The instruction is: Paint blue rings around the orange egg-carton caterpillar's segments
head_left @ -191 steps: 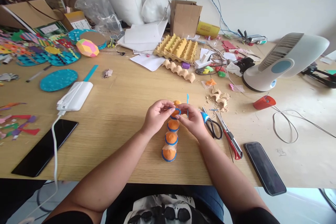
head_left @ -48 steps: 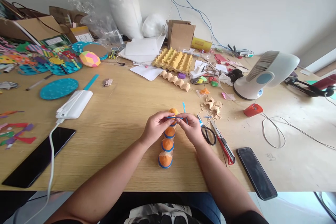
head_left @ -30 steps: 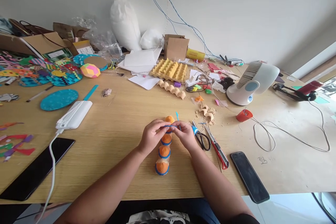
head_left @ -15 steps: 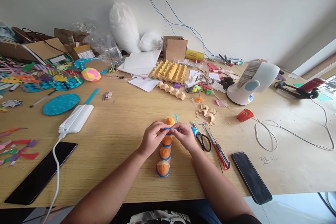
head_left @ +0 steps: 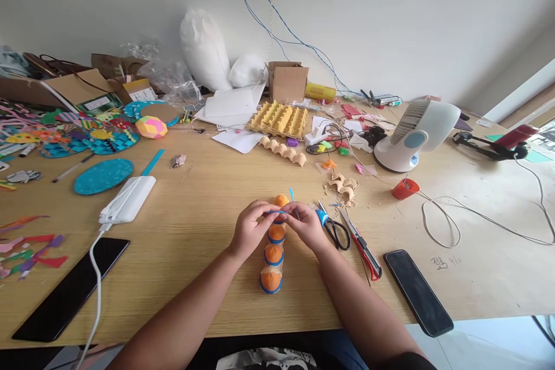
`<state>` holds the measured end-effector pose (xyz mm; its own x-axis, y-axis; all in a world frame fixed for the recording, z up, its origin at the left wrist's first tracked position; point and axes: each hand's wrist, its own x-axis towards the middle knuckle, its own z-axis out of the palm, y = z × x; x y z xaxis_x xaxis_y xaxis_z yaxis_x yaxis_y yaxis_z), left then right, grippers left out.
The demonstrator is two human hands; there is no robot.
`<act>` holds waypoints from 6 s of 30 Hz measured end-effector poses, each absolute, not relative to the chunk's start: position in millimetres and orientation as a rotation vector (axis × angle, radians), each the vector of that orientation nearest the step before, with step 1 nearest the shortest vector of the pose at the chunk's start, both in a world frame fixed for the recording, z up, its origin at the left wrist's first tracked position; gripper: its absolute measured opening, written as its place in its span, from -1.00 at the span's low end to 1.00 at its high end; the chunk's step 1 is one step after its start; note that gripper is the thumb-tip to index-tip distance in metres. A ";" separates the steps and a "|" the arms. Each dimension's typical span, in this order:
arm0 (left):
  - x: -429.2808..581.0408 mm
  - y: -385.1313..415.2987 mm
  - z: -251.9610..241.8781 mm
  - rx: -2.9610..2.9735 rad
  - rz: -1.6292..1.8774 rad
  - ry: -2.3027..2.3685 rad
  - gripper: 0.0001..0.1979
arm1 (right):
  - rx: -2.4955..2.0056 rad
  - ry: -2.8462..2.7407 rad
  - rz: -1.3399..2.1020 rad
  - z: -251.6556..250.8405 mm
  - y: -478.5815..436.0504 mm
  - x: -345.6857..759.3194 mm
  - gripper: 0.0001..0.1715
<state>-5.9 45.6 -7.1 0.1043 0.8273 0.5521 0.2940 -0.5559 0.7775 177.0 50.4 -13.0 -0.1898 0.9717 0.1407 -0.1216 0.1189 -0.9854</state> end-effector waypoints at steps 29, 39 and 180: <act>-3.5 44.8 -7.7 1.687 1.404 1.063 -0.86 | -0.984 -1.444 1.150 -9.3 51.8 180.8 -0.58; -5.0 42.9 -5.1 1.764 1.408 1.119 -0.77 | -1.017 -1.483 1.152 -3.8 49.0 179.6 -0.49; -1.6 70.3 -35.7 1.664 1.295 1.457 -0.93 | -1.429 -1.796 0.652 -26.2 73.4 190.3 -0.78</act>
<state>-1.6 70.3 -35.7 -0.0628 0.9545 0.2915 0.4015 -0.2433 0.8830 190.3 73.4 -26.2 -0.1082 0.9663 0.2337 0.5917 0.2515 -0.7659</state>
